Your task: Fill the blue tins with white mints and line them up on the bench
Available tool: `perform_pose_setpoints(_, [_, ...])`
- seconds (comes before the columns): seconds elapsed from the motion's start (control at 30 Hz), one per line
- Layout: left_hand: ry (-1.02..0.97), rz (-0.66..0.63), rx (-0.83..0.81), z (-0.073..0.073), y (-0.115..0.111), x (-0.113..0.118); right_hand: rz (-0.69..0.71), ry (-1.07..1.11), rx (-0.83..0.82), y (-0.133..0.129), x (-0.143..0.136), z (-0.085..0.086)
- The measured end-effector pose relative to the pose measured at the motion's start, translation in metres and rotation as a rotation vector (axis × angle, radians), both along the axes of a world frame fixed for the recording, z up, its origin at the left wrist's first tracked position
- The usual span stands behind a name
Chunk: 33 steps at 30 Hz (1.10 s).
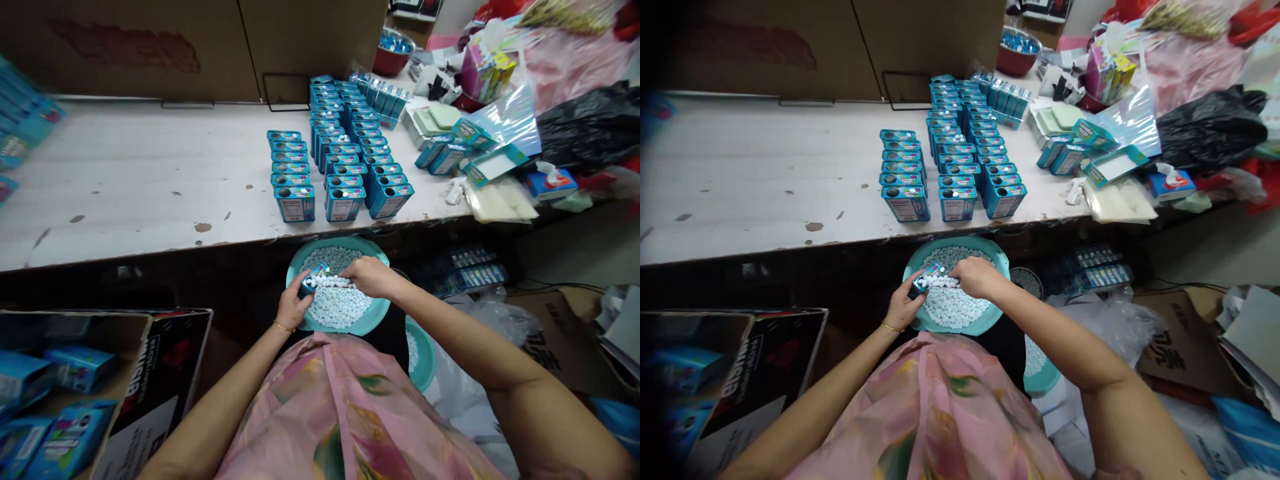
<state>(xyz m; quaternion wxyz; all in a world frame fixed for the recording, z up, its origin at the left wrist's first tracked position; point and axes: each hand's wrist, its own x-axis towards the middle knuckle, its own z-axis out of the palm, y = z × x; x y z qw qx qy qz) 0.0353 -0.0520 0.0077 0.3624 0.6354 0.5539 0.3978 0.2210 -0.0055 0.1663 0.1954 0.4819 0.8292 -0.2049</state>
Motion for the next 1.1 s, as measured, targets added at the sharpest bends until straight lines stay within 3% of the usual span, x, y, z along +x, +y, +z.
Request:
perform_pose_setpoints(0.17, [0.039,-0.056,0.031,-0.002,0.000,0.001,0.102,-0.135,0.105,-0.002,-0.034,0.016])
perform_pose_setpoints(0.3, [0.018,-0.055,0.025,-0.003,0.000,0.000,0.135,-0.143,0.122,-0.004,-0.046,0.021])
perform_pose_setpoints(0.4, [-0.021,-0.041,0.026,-0.005,-0.002,-0.003,0.109,-0.142,0.125,-0.004,-0.036,0.027])
perform_pose_setpoints(0.5, [-0.067,-0.014,0.025,-0.001,-0.007,-0.008,0.051,-0.159,0.096,-0.005,-0.007,0.027])
perform_pose_setpoints(0.57, [-0.086,-0.009,0.037,0.006,-0.010,-0.013,-0.008,-0.137,0.075,-0.006,0.016,0.017])
perform_pose_setpoints(0.67, [-0.070,-0.025,0.116,0.027,-0.009,-0.021,-0.154,-0.100,0.048,-0.009,0.043,-0.018])
perform_pose_setpoints(0.83, [0.123,-0.253,0.211,0.063,0.002,-0.024,-0.304,-0.032,-0.010,-0.016,0.053,-0.080])
perform_pose_setpoints(0.97, [0.090,-0.199,0.136,0.083,0.014,-0.027,-0.355,-0.063,0.010,-0.020,0.057,-0.099])
perform_pose_setpoints(1.1, [-0.016,-0.103,0.240,0.103,0.049,-0.036,-0.354,-0.030,0.021,-0.023,0.068,-0.105])
